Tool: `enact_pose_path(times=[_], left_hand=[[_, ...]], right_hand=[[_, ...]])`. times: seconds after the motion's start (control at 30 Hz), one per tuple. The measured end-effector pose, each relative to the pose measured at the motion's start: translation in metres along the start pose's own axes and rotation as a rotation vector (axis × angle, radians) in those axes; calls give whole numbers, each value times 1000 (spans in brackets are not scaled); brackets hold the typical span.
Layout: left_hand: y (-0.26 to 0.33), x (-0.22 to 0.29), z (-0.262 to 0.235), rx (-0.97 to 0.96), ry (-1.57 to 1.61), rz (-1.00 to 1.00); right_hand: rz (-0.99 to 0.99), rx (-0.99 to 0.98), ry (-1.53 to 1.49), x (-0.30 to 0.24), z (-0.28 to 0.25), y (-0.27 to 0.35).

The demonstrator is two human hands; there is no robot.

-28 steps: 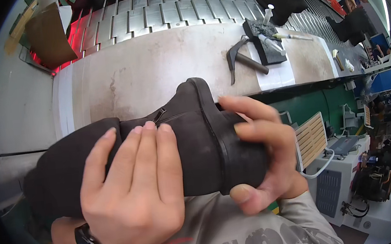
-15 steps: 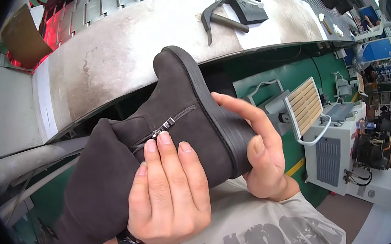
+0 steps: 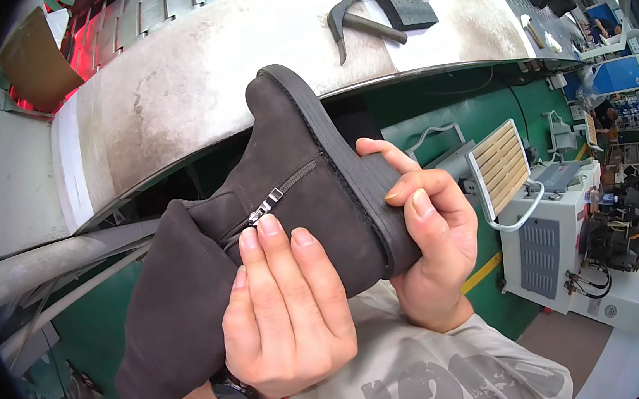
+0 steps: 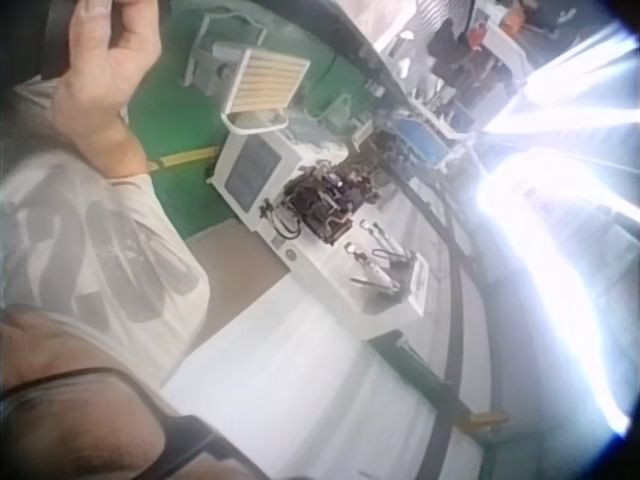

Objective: The person assembles boots by taking boot uppers and soles, pressing the soles firmly onto the bottoms of the boot uppers by hand, and placing the assembled boots onto a conveyor track.

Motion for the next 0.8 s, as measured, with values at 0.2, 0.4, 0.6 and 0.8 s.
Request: enact_pose_path(times=[0.2, 0.4, 0.6, 0.8], left_hand=[[-8, -68, -11, -53, 284, 202], [-41, -161, 16, -108, 310, 413], [-48, -165, 17, -35, 364, 362], [-6, -138, 31, 50, 492, 198]], right_hand=[[-72, -177, 94, -6, 33, -5], [-676, -510, 916, -25, 59, -49], [-840, -386, 1041, -36, 67, -83], [-763, -477, 849, -32, 68, -99]])
Point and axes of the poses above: each hand's wrist, its own y-axis away from the middle knuckle, its own z-axis out of the palm, x = y × z, the point moved 6 cm from there along -y, towards the middle knuckle, and after that the axes turned 14 degrees about z, right-handed, at the moved point
